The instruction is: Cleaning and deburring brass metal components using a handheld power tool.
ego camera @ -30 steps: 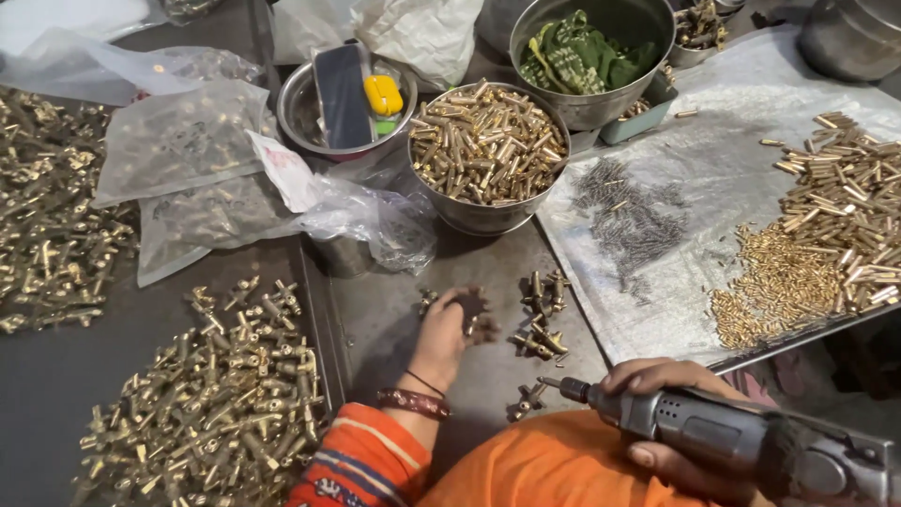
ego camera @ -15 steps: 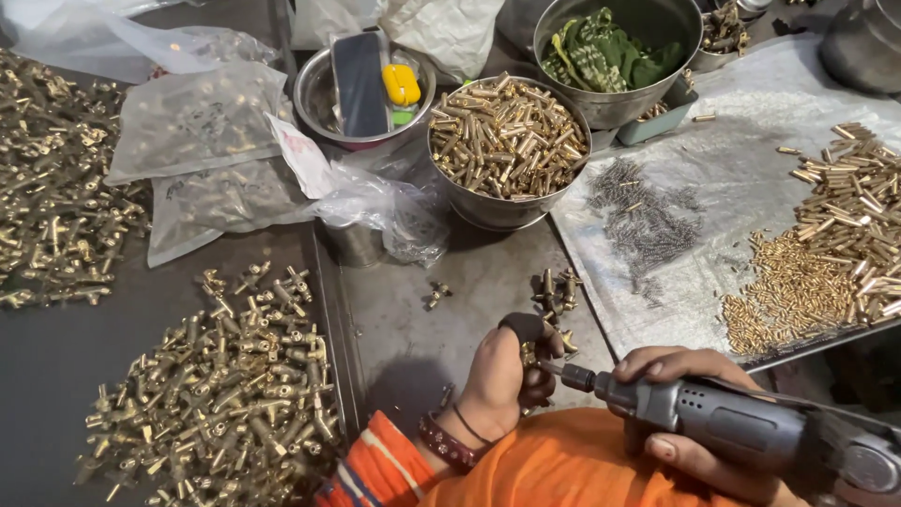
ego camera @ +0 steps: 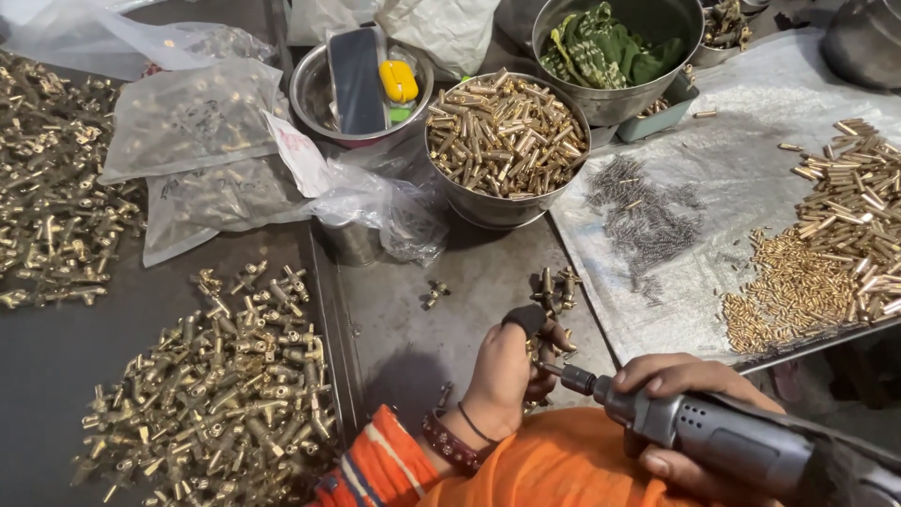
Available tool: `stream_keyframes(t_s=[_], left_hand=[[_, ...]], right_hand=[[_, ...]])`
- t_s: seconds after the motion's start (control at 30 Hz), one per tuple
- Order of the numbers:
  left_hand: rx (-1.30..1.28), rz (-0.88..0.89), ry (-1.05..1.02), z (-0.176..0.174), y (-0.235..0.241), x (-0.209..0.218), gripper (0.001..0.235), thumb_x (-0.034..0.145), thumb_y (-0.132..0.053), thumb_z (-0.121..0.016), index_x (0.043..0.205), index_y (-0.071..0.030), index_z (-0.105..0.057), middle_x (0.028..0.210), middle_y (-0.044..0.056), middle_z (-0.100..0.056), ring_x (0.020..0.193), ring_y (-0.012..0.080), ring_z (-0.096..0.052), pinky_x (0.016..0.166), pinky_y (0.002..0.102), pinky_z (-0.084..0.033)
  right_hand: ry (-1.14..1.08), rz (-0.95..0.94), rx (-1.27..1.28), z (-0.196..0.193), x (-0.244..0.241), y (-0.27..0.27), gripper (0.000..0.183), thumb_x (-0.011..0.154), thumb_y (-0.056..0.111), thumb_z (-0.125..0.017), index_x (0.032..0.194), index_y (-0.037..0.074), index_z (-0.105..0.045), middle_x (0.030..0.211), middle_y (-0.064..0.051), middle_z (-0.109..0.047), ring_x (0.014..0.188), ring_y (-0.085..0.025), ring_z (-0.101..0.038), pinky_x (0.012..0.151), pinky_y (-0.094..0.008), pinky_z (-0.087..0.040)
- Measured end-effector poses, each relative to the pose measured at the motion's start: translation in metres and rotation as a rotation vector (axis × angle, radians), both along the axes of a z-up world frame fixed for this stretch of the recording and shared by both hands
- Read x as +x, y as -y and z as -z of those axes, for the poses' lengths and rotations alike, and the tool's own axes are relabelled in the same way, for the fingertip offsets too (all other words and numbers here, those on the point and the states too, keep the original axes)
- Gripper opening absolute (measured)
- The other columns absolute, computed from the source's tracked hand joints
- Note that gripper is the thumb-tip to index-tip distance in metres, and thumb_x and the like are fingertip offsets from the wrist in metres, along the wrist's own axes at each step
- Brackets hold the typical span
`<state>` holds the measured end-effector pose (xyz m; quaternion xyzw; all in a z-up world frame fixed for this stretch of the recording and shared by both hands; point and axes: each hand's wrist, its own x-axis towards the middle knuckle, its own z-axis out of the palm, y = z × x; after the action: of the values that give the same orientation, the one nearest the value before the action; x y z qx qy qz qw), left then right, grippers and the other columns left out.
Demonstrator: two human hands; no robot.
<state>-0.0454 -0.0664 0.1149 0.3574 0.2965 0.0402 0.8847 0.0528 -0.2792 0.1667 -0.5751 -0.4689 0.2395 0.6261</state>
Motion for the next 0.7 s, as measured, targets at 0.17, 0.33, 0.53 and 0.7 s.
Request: stream_keyframes(t_s=[0.17, 0.33, 0.53, 0.7], left_hand=[[0.058, 0.024, 0.018, 0.002, -0.003, 0.000, 0.039, 0.100, -0.030, -0.046, 0.083, -0.001, -0.067, 0.059, 0.001, -0.050, 0.042, 0.0111, -0.046, 0.040, 0.026, -0.032], [0.029, 0.038, 0.012, 0.006, -0.005, 0.001, 0.036, 0.099, -0.024, -0.043, 0.084, 0.000, -0.066, 0.059, 0.002, -0.051, 0.042, 0.0108, -0.044, 0.039, 0.027, -0.030], [-0.026, 0.053, 0.072, 0.025, -0.005, 0.006, 0.034, 0.099, -0.020, -0.042, 0.083, 0.001, -0.065, 0.056, 0.003, -0.046, 0.039, 0.0086, -0.034, 0.037, 0.027, -0.025], [-0.043, 0.123, 0.028, 0.018, -0.006, 0.009, 0.032, 0.098, -0.019, -0.044, 0.082, 0.000, -0.064, 0.057, 0.002, -0.046, 0.040, 0.0093, -0.032, 0.037, 0.028, -0.024]], right_hand=[[0.224, -0.129, 0.009, -0.018, 0.008, -0.013, 0.039, 0.085, 0.013, -0.085, 0.117, 0.007, -0.064, 0.118, -0.020, -0.072, 0.106, -0.026, -0.076, 0.086, -0.038, -0.064], [0.378, -0.334, -0.033, -0.054, 0.021, -0.030, 0.026, 0.094, 0.024, -0.070, 0.115, 0.008, -0.070, 0.121, -0.017, -0.073, 0.099, -0.024, -0.078, 0.081, -0.035, -0.067], [0.570, -0.515, -0.017, -0.086, 0.021, -0.049, 0.030, 0.096, 0.026, -0.061, 0.119, 0.007, -0.065, 0.126, -0.015, -0.071, 0.107, -0.032, -0.076, 0.087, -0.040, -0.064], [0.666, -0.605, -0.103, -0.084, 0.023, -0.047, 0.025, 0.097, 0.020, -0.065, 0.119, 0.009, -0.065, 0.129, -0.014, -0.071, 0.099, -0.030, -0.079, 0.077, -0.038, -0.065]])
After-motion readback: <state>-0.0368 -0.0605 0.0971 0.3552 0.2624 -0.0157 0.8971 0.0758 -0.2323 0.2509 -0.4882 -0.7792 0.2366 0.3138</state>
